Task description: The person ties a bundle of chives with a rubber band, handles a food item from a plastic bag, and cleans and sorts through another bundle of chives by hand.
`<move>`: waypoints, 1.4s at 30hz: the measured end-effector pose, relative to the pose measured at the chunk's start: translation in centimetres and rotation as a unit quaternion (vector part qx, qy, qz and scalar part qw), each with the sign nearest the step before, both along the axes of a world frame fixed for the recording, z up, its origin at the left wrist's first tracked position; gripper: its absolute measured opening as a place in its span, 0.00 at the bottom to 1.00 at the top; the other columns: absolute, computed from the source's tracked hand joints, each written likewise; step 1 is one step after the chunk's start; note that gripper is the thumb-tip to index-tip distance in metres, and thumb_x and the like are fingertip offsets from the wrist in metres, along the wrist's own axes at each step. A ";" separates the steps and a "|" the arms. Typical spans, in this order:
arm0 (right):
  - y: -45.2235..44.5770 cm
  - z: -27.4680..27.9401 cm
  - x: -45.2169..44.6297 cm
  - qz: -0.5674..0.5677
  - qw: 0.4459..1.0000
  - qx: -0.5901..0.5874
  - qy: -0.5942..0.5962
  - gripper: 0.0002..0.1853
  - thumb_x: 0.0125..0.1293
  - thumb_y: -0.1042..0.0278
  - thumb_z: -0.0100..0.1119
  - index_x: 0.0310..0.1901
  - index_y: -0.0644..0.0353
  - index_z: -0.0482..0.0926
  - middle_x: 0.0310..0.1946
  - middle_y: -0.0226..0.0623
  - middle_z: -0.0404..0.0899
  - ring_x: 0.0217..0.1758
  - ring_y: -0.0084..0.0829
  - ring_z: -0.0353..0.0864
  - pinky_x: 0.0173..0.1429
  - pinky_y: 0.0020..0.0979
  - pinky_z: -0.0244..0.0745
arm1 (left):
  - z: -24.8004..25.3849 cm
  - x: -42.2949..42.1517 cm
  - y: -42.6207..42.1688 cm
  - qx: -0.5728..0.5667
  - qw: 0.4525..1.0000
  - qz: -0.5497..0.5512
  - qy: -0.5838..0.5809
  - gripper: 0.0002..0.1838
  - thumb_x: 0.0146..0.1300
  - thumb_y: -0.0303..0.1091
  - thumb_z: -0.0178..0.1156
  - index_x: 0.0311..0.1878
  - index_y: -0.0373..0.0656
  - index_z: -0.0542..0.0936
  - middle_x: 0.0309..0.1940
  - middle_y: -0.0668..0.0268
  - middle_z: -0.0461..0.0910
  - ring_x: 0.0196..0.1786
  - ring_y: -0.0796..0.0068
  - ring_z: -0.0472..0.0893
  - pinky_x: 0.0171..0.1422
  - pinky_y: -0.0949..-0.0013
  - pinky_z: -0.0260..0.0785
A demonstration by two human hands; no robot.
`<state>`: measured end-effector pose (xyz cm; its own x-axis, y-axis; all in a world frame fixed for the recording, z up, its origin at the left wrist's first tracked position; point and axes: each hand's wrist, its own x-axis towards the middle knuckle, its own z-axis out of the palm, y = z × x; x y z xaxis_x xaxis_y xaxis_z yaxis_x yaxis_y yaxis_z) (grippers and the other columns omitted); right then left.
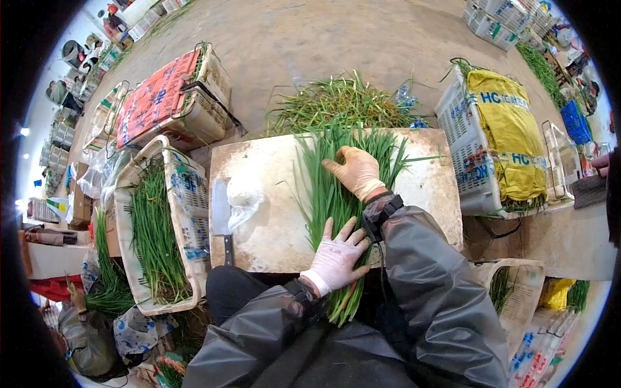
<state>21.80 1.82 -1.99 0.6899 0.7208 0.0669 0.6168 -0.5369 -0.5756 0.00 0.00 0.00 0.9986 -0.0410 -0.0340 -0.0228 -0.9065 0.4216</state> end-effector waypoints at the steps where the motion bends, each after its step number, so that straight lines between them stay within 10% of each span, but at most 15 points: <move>1: 0.1 -0.3 -0.1 -0.001 1.000 -0.006 -0.003 0.18 0.61 0.48 0.67 0.39 0.58 0.87 0.35 0.46 0.87 0.43 0.50 0.87 0.50 0.46 0.81 | 0.3 0.1 0.0 0.003 1.000 -0.002 0.012 0.34 0.60 0.57 0.67 0.65 0.47 0.78 0.68 0.59 0.72 0.80 0.49 0.59 0.80 0.25 0.40; 9: -2.1 -1.4 4.3 0.080 0.997 0.018 -0.006 0.13 0.62 0.56 0.61 0.35 0.56 0.87 0.34 0.48 0.86 0.41 0.52 0.86 0.48 0.48 0.81 | 0.0 -0.2 0.1 0.000 1.000 0.002 -0.008 0.36 0.60 0.57 0.68 0.67 0.47 0.77 0.69 0.61 0.72 0.80 0.49 0.60 0.80 0.25 0.40; 18: -9.7 0.5 9.8 -0.154 0.985 -0.046 -0.070 0.16 0.64 0.60 0.64 0.51 0.55 0.85 0.44 0.51 0.87 0.49 0.53 0.86 0.54 0.49 0.80 | -0.2 -0.4 0.0 0.001 1.000 0.011 -0.021 0.36 0.59 0.57 0.68 0.67 0.48 0.76 0.69 0.61 0.72 0.81 0.49 0.59 0.81 0.27 0.40; 30: -14.3 3.9 5.3 0.008 0.986 -0.159 -0.050 0.20 0.66 0.49 0.60 0.38 0.61 0.88 0.36 0.52 0.87 0.42 0.54 0.87 0.50 0.50 0.81 | 0.8 -1.1 1.0 -0.057 0.985 0.083 -0.141 0.32 0.58 0.46 0.72 0.65 0.46 0.79 0.70 0.56 0.74 0.78 0.50 0.66 0.81 0.36 0.51; 35: -15.4 6.0 2.2 0.011 0.974 -0.187 0.126 0.19 0.68 0.52 0.60 0.38 0.62 0.89 0.27 0.42 0.88 0.34 0.40 0.89 0.45 0.41 0.83 | 0.4 -2.6 2.6 -0.266 0.892 0.306 -0.199 0.26 0.58 0.33 0.72 0.60 0.37 0.80 0.63 0.50 0.77 0.66 0.47 0.76 0.73 0.54 0.68; 42: -16.2 4.6 -1.8 0.081 0.924 -0.238 0.288 0.22 0.73 0.52 0.59 0.38 0.68 0.87 0.28 0.39 0.89 0.29 0.31 0.90 0.41 0.36 0.84 | -2.3 -5.3 1.7 -0.548 0.704 0.448 -0.049 0.36 0.68 0.36 0.70 0.73 0.34 0.66 0.64 0.52 0.77 0.64 0.63 0.77 0.71 0.62 0.68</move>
<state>20.00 -14.34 2.57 0.3934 0.6712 -0.6283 0.3759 -0.7411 -0.5563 -5.27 1.69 -2.26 0.6348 0.6599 -0.4020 0.2736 0.2945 0.9156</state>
